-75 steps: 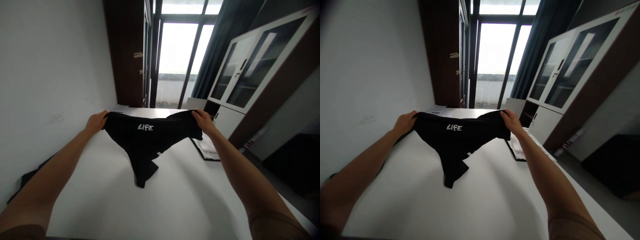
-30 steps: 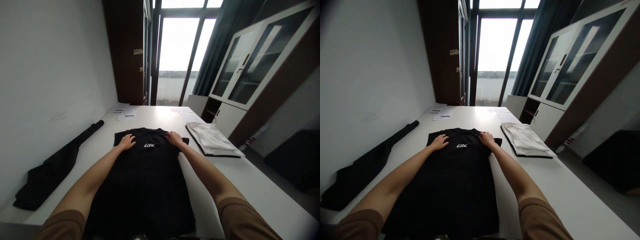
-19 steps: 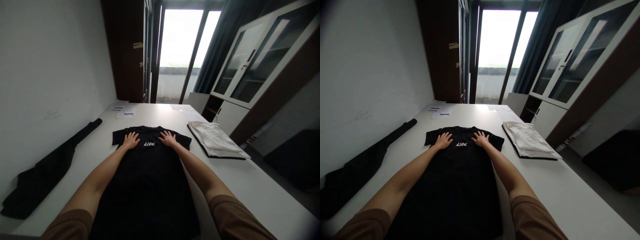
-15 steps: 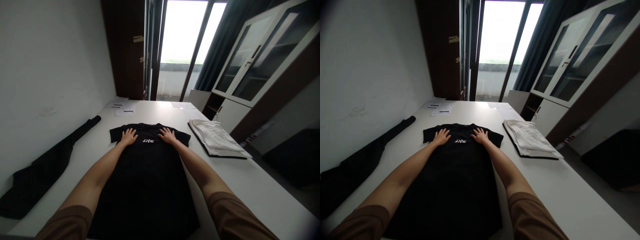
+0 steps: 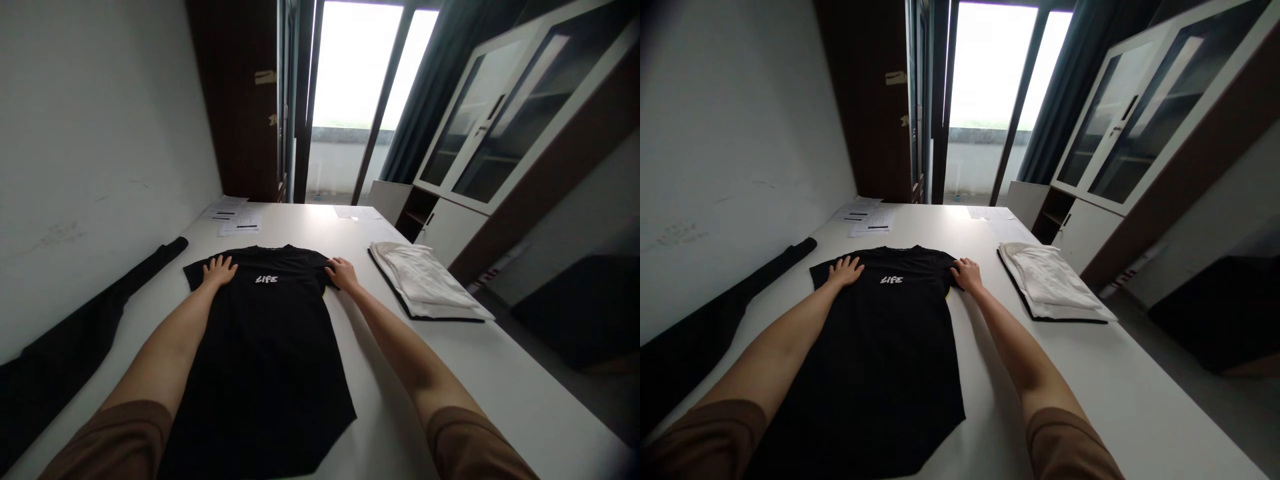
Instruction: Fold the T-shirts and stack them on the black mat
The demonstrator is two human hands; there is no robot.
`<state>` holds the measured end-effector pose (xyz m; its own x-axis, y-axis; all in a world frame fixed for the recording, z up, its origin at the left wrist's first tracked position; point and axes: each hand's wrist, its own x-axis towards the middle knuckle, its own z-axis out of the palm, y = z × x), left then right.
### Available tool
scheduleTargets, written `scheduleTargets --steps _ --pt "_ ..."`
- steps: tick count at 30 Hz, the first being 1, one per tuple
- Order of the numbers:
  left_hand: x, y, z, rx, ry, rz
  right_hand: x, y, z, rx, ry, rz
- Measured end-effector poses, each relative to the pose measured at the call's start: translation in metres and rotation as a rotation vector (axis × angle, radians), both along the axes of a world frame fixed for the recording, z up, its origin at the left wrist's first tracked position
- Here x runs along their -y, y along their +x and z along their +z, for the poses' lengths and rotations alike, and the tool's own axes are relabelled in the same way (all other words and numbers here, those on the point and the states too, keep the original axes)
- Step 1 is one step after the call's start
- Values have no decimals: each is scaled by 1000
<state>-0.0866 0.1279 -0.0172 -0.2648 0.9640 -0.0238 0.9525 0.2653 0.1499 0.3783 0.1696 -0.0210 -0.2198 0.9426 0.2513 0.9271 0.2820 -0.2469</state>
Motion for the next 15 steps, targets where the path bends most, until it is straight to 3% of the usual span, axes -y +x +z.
scheduleTargets --steps 4,7,10,13,15 --pt "9 14 18 -32 40 6 22 47 -2 -85 86 -105" --pt "20 64 25 -49 110 -145 27 58 -8 -83 -6 -192" --pt "57 140 27 -22 152 -477 22 48 -14 -64 -66 -261" --pt "126 215 31 110 210 -1122 14 23 -16 -79 -51 -239" --pt "178 254 34 123 188 -1371 11 6 -16 -124 -29 -191"
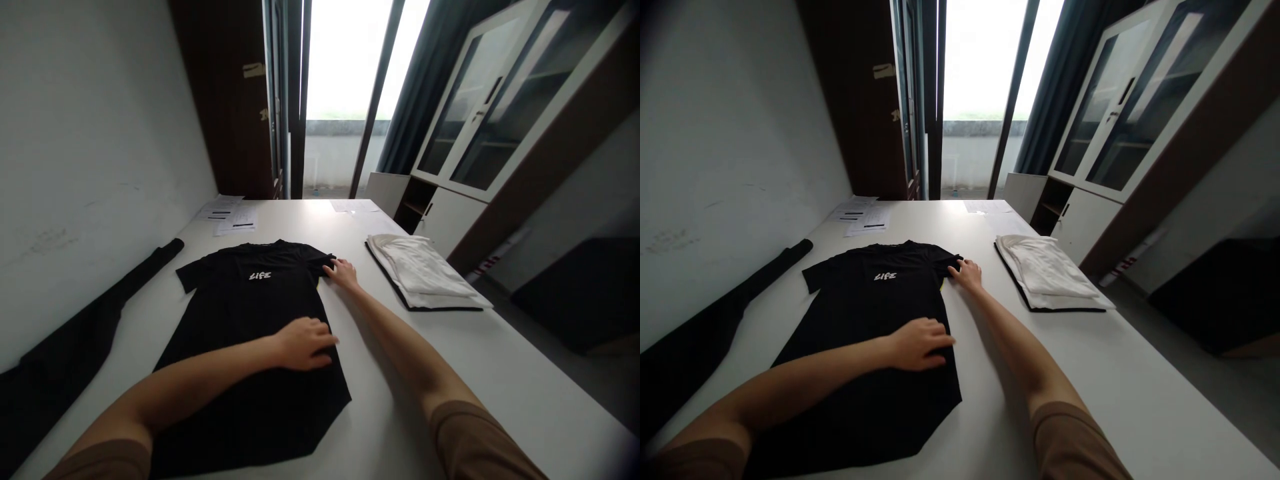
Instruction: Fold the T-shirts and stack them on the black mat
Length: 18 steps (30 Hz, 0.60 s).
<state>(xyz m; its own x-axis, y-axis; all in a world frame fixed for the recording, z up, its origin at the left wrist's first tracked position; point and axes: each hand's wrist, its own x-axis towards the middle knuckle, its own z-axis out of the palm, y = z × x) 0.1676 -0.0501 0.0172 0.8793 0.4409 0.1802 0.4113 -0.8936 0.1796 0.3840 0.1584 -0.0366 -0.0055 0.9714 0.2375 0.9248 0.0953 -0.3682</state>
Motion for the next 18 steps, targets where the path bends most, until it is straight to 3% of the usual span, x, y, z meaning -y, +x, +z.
scheduleTargets --steps 2,4,8,10,13,15,18 --pt "44 27 3 -48 5 -134 -1 -15 1 -46 30 38" --pt "72 42 6 -109 -2 -157 0 -24 2 -60 30 65" --pt "76 43 17 -205 -149 -70 -4 -30 6 -53 -61 126" --pt "63 33 27 -92 -402 -64 -9 -28 8 -119 -60 140" --pt "43 15 41 276 -930 -113 -19 -21 12 -294 41 126" --pt "35 4 43 465 -1198 -124 -25 -15 13 -423 115 94" --pt "33 -6 36 496 -1325 -88 -30 -6 11 -611 118 -20"
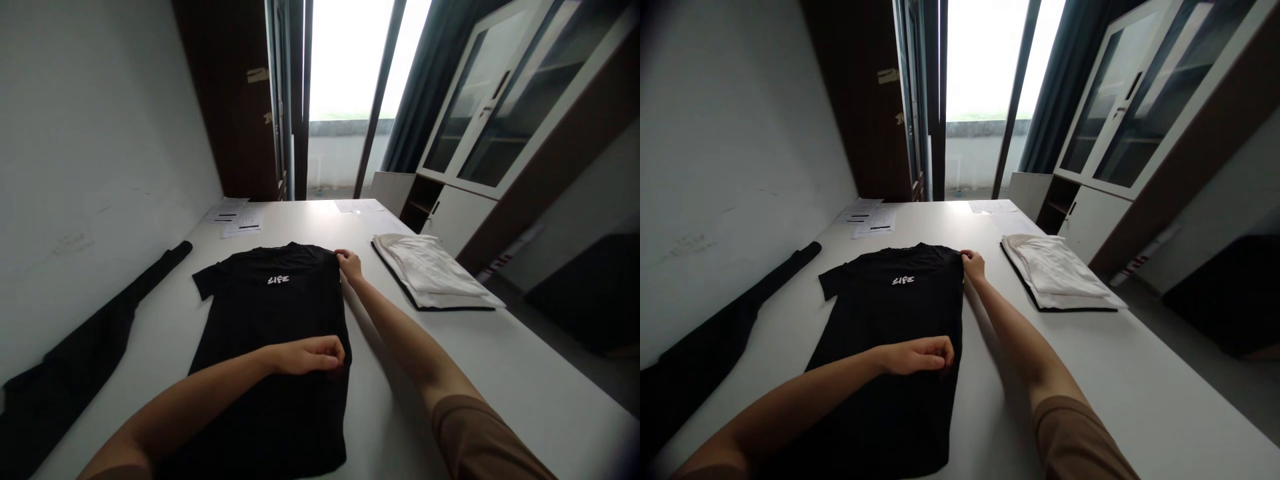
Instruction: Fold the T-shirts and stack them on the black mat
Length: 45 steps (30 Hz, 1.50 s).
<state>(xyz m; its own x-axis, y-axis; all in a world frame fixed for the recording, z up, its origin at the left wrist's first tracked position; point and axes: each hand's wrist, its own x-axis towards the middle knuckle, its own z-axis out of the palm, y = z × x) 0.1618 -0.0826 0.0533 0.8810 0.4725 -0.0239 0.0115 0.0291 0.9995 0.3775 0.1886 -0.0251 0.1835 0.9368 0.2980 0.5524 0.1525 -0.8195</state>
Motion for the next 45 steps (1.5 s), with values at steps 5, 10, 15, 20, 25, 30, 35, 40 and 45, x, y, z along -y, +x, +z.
scheduleTargets --steps 5,10,15,20,25,30,35,40,45 --pt "5 -1 -11 -258 500 90 3 6 -6 -349 -262 -4" --pt "19 12 -8 -369 911 -4 6 6 -8 -409 -398 191" --pt "43 35 -16 -483 998 -131 -1 6 -5 -134 -366 194" --pt "54 49 -7 -211 781 -348 -10 23 -4 127 -146 45" --pt "24 30 4 -179 688 -220 -3 45 -6 243 -101 24" --pt "-53 -25 -22 -425 914 436 13 52 -10 397 -61 -103" --pt "-136 -103 -43 -871 957 957 20 53 -12 455 -34 -152" --pt "-171 -203 -35 -1230 631 1457 18 60 -15 420 -50 -225" --pt "-162 -267 -42 -1398 397 1556 19 57 -15 379 -116 -246"
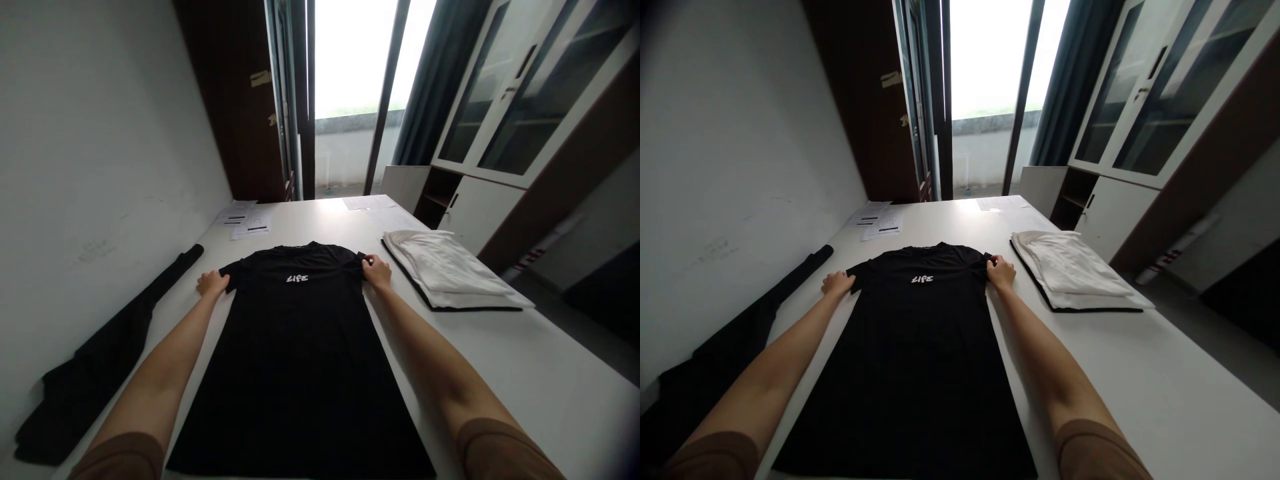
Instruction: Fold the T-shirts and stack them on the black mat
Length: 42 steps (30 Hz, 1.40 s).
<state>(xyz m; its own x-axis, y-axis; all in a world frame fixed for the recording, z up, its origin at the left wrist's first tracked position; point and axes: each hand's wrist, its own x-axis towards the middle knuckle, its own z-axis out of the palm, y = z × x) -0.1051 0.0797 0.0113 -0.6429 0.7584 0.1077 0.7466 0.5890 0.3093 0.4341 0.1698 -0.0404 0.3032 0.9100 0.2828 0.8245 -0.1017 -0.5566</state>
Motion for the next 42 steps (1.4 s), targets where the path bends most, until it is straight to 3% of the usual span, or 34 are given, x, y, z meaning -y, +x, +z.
scheduleTargets --steps 4,7,11,16,23,27,33,38,42 --pt "-7 -5 -13 19 -30 -84 4 -6 3 -2 -43 67" --pt "-21 0 -16 59 -13 -114 7 -7 5 -36 15 163" --pt "-29 -2 -15 90 47 -43 9 -7 6 -33 90 225" --pt "-25 -9 -12 70 79 20 8 -7 6 2 28 275" --pt "-9 13 -6 -72 106 -18 10 -4 8 -43 -13 132" --pt "-6 43 -5 -188 152 -183 12 -5 10 -142 23 110" --pt "-11 115 -24 -203 43 -783 7 -7 8 -400 174 385" --pt "-5 170 -43 -171 20 -966 6 -11 4 -296 102 394" --pt "-21 186 -36 -144 43 -965 6 -10 -1 -267 124 348"
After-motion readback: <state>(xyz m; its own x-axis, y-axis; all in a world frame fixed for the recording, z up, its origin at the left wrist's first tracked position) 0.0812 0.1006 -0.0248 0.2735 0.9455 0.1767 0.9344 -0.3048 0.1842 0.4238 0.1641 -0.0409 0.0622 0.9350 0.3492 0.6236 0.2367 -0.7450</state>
